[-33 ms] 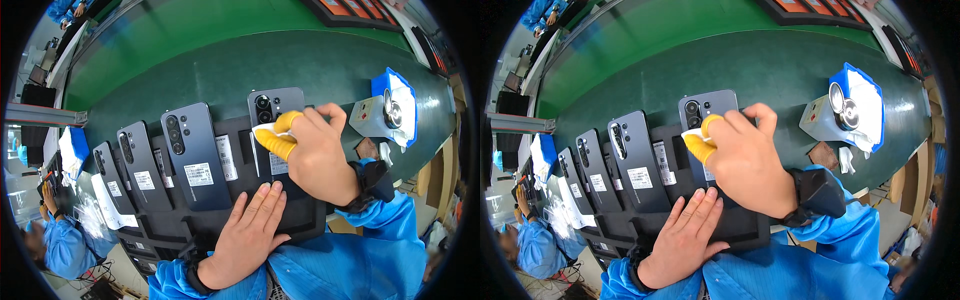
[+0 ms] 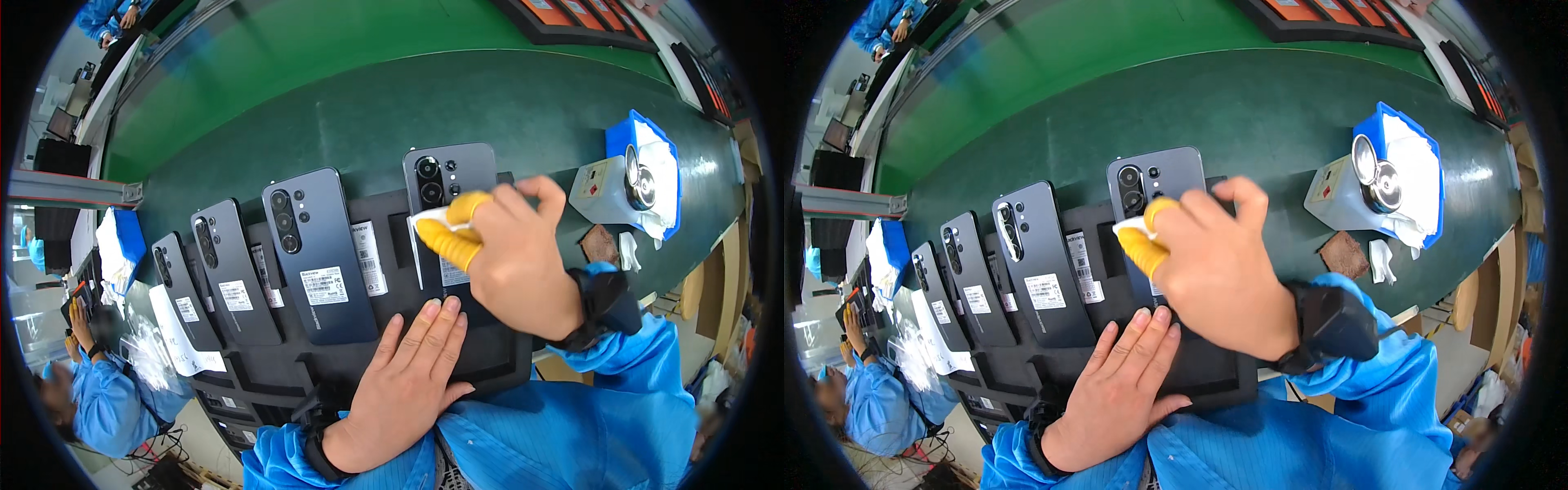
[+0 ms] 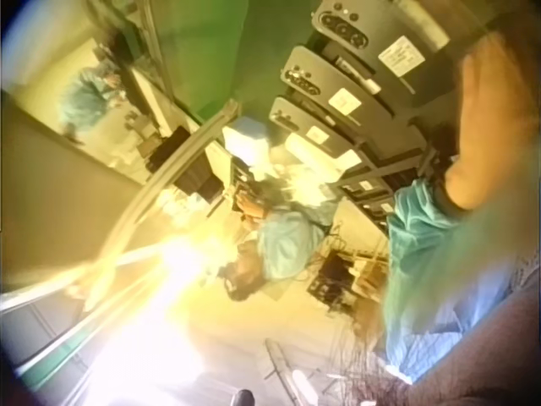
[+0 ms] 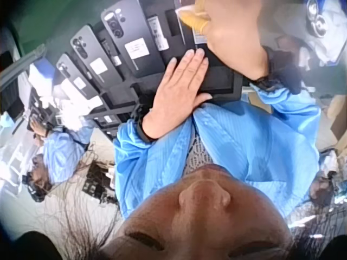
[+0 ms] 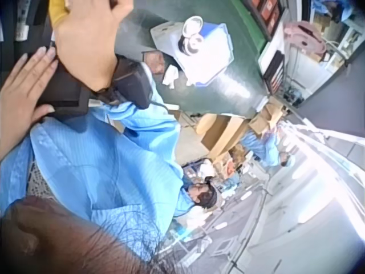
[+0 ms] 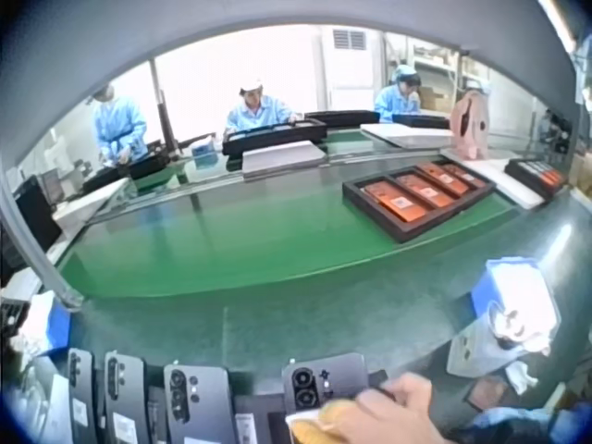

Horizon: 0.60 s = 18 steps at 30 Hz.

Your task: Cleaning and inspecting the camera modules and backplates of smartphones on an assembly line.

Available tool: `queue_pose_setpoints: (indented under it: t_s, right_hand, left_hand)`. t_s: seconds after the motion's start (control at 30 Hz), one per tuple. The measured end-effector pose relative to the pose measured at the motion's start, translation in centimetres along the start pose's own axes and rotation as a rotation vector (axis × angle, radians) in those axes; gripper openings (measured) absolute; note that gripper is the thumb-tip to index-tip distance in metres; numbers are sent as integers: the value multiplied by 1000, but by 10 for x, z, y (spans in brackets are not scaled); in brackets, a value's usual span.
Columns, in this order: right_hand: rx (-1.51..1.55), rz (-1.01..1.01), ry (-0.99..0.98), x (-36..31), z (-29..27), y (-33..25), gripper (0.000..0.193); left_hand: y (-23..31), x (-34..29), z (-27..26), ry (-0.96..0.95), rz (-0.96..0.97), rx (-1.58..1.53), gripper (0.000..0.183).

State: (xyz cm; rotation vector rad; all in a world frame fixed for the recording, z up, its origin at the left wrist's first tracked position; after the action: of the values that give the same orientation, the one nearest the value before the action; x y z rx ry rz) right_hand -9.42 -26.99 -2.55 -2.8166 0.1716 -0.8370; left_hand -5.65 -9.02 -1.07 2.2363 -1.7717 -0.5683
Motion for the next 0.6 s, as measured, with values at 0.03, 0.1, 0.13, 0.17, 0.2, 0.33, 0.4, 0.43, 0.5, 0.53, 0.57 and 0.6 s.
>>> queue_pose_setpoints:
  t_s: [0.03, 0.1, 0.13, 0.17, 0.2, 0.33, 0.4, 0.43, 0.5, 0.53, 0.57, 0.6]
  right_hand:
    - [-45, -51, 28, -4, 1, -3, 24]
    - [-66, -71, 45, -8, 0, -3, 24]
    - [-56, -46, 44, -9, -2, -3, 23]
    - [-46, -22, 42, -9, -5, -3, 22]
    - [-45, -25, 44, -10, -9, -1, 22]
    - [-89, 68, 42, -4, -20, 12, 22]
    - [-80, 69, 76, -2, -20, 11, 21]
    - [-87, 75, 78, -3, -15, 8, 21]
    - [-4, -72, 74, -5, -6, 3, 20]
    - [-28, -96, 83, -6, -5, 4, 21]
    - [-26, -96, 85, -5, -5, 7, 21]
    - [-89, -46, 101, -3, -6, 12, 20]
  left_hand:
    - [0, 0, 0, 0, 3, 0, 76]
    - [0, 0, 1, 15, -10, -2, 73]
    - [-1, -1, 1, 16, -9, -2, 73]
    - [-1, -1, 0, 19, -2, -14, 75]
    - [-1, -1, 0, 21, 0, -25, 76]
    - [0, -1, 2, 27, -3, -29, 76]
    - [-1, 0, 1, 23, 7, -17, 76]
    - [-1, 1, 2, 21, 16, -17, 76]
    - [0, 0, 0, 24, 17, -18, 76]
    - [1, -1, -2, 25, 26, -15, 76]
    - [1, -1, -2, 20, 22, -12, 76]
    - [0, -1, -1, 15, 18, -9, 76]
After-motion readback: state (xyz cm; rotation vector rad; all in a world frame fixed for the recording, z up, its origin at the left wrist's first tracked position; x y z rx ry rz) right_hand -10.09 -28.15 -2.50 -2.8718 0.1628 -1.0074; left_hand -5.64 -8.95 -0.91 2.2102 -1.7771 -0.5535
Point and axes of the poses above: each hand's wrist, its own x-axis towards the middle knuckle, its own z-axis out of the palm, y = z × x, the point moved 1 cm from there along x, towards the middle knuckle, and after that the axes turned 6 degrees about y, right-handed, at the moved point
